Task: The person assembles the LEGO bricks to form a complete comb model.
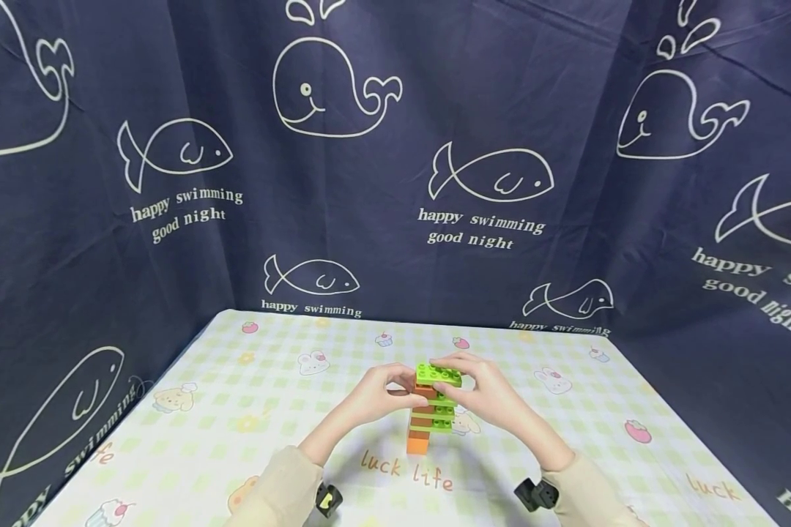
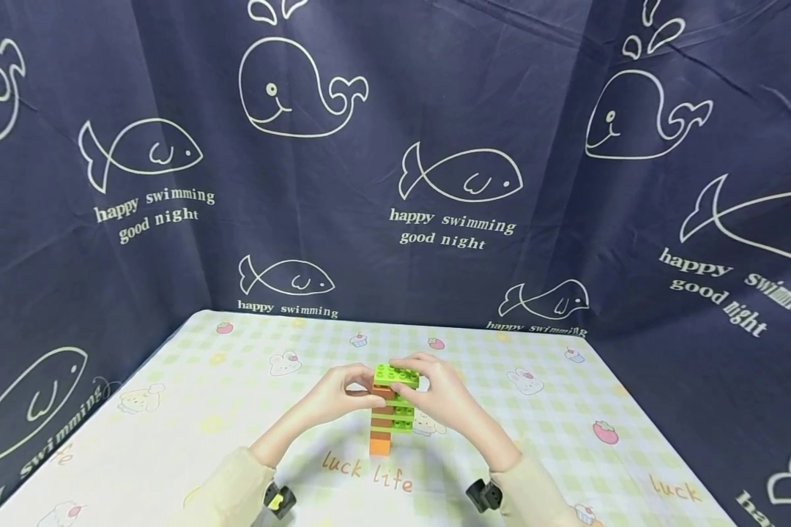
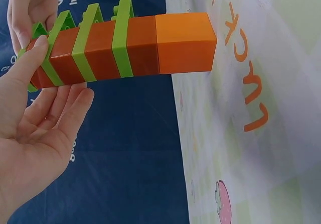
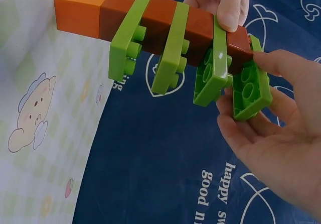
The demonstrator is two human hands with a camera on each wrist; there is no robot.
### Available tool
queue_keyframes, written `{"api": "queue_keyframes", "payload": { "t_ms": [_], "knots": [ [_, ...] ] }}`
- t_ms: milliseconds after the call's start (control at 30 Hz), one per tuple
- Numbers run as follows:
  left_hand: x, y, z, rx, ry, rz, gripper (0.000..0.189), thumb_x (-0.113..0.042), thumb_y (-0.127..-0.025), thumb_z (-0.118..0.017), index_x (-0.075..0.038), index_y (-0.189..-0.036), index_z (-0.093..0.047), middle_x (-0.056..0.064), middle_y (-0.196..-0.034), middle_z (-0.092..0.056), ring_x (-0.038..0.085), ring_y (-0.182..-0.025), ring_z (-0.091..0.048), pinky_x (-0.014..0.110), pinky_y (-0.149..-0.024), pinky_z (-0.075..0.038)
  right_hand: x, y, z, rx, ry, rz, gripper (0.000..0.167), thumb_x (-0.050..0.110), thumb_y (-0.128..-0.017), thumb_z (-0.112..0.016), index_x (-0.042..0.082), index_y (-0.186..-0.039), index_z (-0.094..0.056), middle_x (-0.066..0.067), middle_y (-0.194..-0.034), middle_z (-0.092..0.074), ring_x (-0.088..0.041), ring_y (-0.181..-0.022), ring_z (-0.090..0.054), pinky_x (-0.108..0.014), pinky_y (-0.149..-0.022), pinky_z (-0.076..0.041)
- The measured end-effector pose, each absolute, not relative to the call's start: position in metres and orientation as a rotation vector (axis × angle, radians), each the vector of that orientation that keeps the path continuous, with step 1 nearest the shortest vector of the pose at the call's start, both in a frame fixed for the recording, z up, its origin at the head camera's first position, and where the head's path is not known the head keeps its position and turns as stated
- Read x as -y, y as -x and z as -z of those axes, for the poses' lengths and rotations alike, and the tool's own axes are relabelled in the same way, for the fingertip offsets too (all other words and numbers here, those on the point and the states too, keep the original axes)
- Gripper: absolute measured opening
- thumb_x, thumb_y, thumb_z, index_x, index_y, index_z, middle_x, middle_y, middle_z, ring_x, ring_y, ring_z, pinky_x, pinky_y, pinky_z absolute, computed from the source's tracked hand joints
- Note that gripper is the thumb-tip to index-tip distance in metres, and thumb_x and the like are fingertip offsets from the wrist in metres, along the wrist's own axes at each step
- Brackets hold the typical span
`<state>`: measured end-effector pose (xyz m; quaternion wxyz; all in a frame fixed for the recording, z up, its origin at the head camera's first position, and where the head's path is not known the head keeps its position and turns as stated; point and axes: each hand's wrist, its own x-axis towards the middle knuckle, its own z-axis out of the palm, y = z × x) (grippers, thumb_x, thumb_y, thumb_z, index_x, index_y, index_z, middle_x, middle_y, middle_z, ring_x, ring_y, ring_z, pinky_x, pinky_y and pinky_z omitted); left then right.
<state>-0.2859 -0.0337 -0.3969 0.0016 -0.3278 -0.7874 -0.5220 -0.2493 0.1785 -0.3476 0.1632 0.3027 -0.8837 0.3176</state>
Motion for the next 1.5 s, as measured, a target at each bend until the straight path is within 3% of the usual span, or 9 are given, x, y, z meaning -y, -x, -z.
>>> {"api": "queue_keyframes", "payload": {
  "t_ms": [300, 633, 1033, 1500],
  "knots": [
    [0.034, 0.286, 0.398, 2.475, 1.032, 1.637, 0.024, -0.026, -0.079, -0.076, -0.016, -0.099, -0.068, -0.003, -0.090, -0.065, 0.006, -0.086, -0.061, 0.018, -0.083, -0.053, -0.179, 0.249, 0.344, 2.536, -0.937, -0.900, 0.031, 0.018, -0.084, -0.070, 0.014, -0.115, -0.066, 0.002, -0.110, -0.065, -0.017, -0.103, -0.060, -0.034, -0.087, -0.052],
    [0.034, 0.285, 0.397, 2.471, 1.031, 1.677, 0.024, -0.026, -0.080, -0.075, -0.016, -0.101, -0.068, -0.003, -0.092, -0.066, 0.006, -0.087, -0.062, 0.018, -0.085, -0.052, -0.184, 0.253, 0.346, 2.522, -0.994, -0.882, 0.031, 0.022, -0.085, -0.069, 0.014, -0.115, -0.066, 0.004, -0.109, -0.065, -0.015, -0.100, -0.060, -0.032, -0.085, -0.052],
    [0.034, 0.283, 0.395, 2.472, 1.030, 1.672, 0.023, -0.025, -0.079, -0.075, -0.018, -0.100, -0.069, -0.005, -0.091, -0.066, 0.007, -0.087, -0.062, 0.018, -0.084, -0.053, -0.183, 0.255, 0.337, 2.536, -1.095, -0.883, 0.031, 0.016, -0.083, -0.071, 0.005, -0.112, -0.068, 0.000, -0.098, -0.065, -0.010, -0.084, -0.056, -0.025, -0.071, -0.049],
    [0.034, 0.284, 0.396, 2.470, 1.026, 1.693, 0.024, -0.025, -0.079, -0.075, -0.018, -0.101, -0.068, -0.005, -0.091, -0.066, 0.008, -0.088, -0.062, 0.019, -0.085, -0.053, -0.182, 0.258, 0.337, 2.593, -1.080, -0.924, 0.029, 0.014, -0.081, -0.073, 0.005, -0.108, -0.070, 0.001, -0.094, -0.065, -0.009, -0.081, -0.055, -0.023, -0.071, -0.050]
  ]
}}
